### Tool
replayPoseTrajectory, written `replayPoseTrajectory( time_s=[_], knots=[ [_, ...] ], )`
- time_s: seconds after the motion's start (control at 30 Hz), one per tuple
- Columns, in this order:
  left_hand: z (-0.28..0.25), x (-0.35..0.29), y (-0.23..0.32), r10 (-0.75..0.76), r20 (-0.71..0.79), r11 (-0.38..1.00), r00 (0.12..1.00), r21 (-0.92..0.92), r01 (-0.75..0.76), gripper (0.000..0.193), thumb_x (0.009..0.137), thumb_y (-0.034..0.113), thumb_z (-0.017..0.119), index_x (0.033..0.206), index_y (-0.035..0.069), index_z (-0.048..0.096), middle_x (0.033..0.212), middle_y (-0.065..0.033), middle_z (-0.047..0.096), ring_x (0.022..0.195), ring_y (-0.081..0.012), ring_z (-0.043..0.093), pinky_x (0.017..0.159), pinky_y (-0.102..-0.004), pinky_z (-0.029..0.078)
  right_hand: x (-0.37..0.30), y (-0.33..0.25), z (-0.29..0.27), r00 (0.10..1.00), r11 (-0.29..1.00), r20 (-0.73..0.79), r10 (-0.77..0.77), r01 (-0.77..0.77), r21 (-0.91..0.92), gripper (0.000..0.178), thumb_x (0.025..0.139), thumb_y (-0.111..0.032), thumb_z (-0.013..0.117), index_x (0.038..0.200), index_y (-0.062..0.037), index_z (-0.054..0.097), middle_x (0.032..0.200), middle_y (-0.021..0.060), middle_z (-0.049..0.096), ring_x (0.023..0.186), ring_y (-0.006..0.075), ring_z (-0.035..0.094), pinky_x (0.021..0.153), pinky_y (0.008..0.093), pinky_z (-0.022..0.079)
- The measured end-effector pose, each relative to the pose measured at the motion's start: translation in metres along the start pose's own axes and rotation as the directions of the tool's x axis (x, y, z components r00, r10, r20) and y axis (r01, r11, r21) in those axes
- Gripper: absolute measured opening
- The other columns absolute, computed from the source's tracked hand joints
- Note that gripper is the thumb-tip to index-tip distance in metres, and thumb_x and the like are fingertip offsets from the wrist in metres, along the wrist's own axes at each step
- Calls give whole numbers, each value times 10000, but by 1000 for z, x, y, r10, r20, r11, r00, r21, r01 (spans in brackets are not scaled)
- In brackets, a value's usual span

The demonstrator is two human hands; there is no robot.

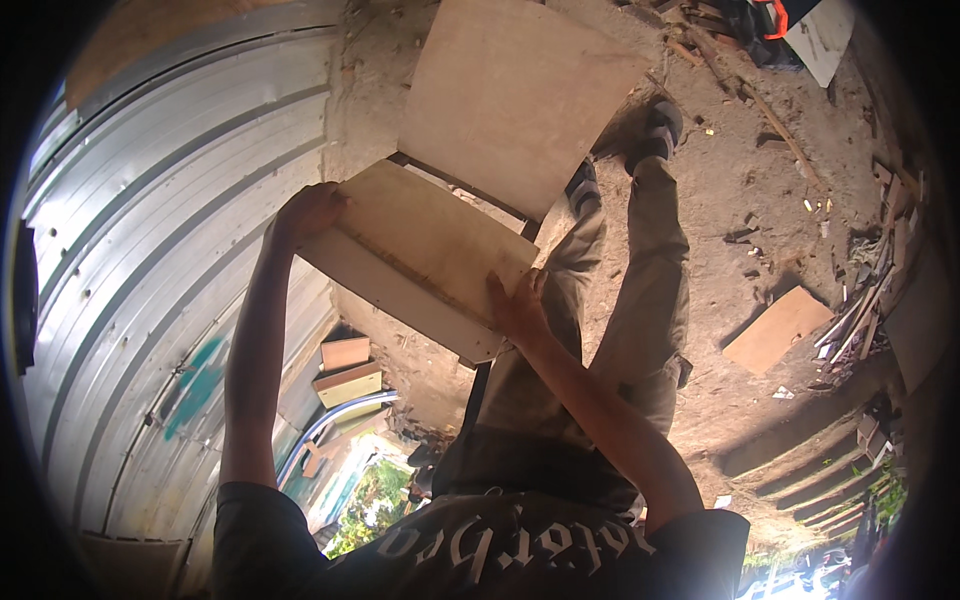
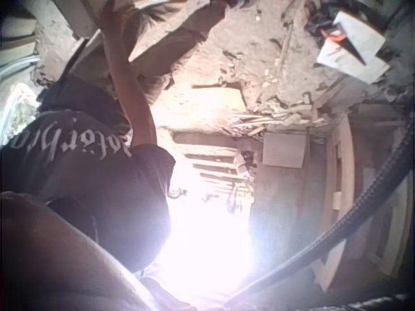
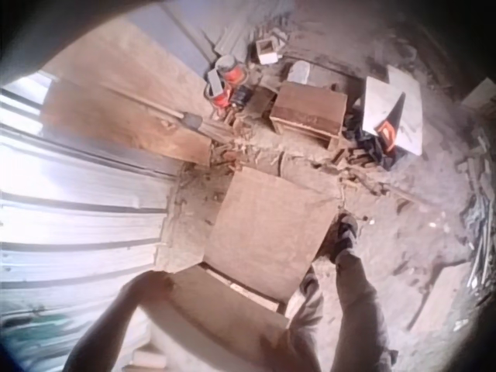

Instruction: The person positions a rectangular piece of plywood on a makeshift workbench, then uses a hand saw to cut it into two pieces. After completing the cut, the person lifts the separated pieces and places them aside.

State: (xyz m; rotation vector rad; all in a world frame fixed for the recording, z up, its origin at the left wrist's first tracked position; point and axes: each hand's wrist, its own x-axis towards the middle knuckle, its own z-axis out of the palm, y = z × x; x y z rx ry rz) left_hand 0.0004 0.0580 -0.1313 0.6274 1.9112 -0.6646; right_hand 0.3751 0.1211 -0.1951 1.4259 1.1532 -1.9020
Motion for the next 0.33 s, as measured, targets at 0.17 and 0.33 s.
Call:
replayPoseTrajectory(
  time_s=[0.17, 0.33],
  knots=[
    [-12, -53, 8, -77, -59, 981, 995, 172, 86, 434, 936, 387, 524, 1097, 9, 662, 1076, -252, 674, 1042, -376, 655, 913, -481, 512, -34, -29, -19, 992, 935, 124, -9, 52, -350, 945, 940, -579, 490, 1471, 139, 180, 1536, 406, 90, 1485, 454, 65, 1174, 521, 199],
    [-18, -81, -4, -83, -112, 983, 990, 156, 100, 472, 965, 514, 478, 1090, 77, 606, 1064, -229, 670, 1011, -376, 655, 896, -519, 493, -48, -16, -17, 985, 981, 162, -61, 90, -174, 974, 938, -611, 479, 1499, 112, 144, 1548, 396, 0, 1480, 467, 40, 1188, 519, 177]
  ],
)
